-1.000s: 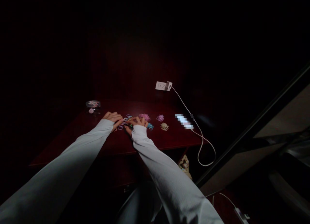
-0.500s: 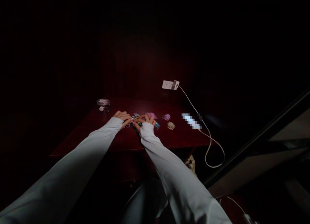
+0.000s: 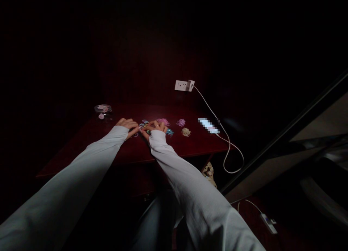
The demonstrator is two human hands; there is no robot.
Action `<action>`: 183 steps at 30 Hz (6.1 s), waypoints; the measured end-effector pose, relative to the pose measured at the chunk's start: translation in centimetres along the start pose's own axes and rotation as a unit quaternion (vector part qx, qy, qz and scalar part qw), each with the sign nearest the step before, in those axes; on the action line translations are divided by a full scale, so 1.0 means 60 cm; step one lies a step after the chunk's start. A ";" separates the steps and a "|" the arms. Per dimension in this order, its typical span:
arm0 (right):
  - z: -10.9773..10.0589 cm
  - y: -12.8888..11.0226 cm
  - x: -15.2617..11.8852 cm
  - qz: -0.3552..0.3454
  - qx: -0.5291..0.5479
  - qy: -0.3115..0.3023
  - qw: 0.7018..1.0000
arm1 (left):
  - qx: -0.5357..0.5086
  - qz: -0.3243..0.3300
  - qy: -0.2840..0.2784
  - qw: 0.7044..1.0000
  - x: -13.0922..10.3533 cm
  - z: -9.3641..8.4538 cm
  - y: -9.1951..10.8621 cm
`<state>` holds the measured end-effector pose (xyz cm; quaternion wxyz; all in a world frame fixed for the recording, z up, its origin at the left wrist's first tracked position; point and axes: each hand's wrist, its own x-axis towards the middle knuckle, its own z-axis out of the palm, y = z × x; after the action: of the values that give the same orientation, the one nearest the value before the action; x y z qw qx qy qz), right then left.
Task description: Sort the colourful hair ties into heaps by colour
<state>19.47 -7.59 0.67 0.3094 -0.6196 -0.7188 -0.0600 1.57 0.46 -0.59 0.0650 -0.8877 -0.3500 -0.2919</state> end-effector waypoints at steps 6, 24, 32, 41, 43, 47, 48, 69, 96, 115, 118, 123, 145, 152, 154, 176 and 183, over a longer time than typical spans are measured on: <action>-0.010 -0.008 -0.008 -0.004 0.004 -0.009 1.000 | 0.008 -0.014 -0.013 1.000 0.000 -0.009 0.007; -0.168 0.270 -0.068 0.293 -0.072 0.117 0.946 | 0.061 -0.177 0.068 0.980 0.002 -0.043 0.008; -0.151 0.267 -0.056 0.226 -0.065 0.073 0.969 | 0.064 -0.162 0.088 0.981 -0.002 -0.044 0.021; -0.146 0.233 -0.045 0.269 -0.029 0.152 0.951 | 0.041 -0.172 0.079 0.981 0.000 -0.046 0.019; -0.128 0.200 -0.035 0.233 -0.031 0.150 0.960 | 0.042 -0.179 0.075 0.980 0.000 -0.045 0.022; -0.067 0.113 -0.013 0.023 -0.088 0.047 0.995 | 0.029 -0.185 0.051 0.981 -0.001 -0.033 0.018; -0.051 0.092 -0.008 -0.030 -0.103 0.013 0.994 | 0.026 -0.186 0.041 0.981 -0.001 -0.029 0.015; 0.007 0.015 0.018 -0.034 -0.103 -0.050 0.993 | -0.019 -0.109 -0.047 0.993 -0.006 -0.014 0.005; 0.020 0.015 0.033 0.003 -0.076 -0.062 0.995 | 0.010 -0.121 -0.016 0.992 0.000 -0.010 0.015; 0.022 0.019 0.037 0.122 0.032 -0.023 0.992 | 0.000 -0.150 -0.041 0.988 0.009 0.009 0.001; 0.019 0.017 0.035 0.104 0.027 -0.036 0.994 | 0.004 -0.153 -0.039 0.988 0.010 0.009 0.002; 0.013 0.013 0.033 0.079 0.037 -0.046 0.995 | 0.004 -0.157 -0.039 0.987 0.010 0.009 -0.001; 0.031 0.013 0.049 0.093 0.007 -0.079 0.993 | -0.009 -0.174 -0.053 0.983 0.000 -0.009 0.010; 0.027 0.014 0.046 0.091 0.021 -0.071 0.993 | -0.004 -0.184 -0.036 0.982 -0.003 -0.008 0.007; 0.028 0.014 0.047 0.095 0.013 -0.068 0.993 | -0.003 -0.186 -0.031 0.982 -0.004 -0.009 0.005; 0.035 0.022 0.056 0.096 0.105 -0.037 0.989 | -0.016 -0.157 -0.038 0.987 0.007 0.008 0.017; 0.027 0.016 0.056 0.106 0.121 -0.060 0.985 | -0.021 -0.150 -0.056 0.987 0.010 0.010 0.012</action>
<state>19.63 -3.75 0.81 0.3431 -0.6526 -0.6685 0.0974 2.69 0.46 -0.65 -0.0177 -0.8414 -0.4757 -0.2557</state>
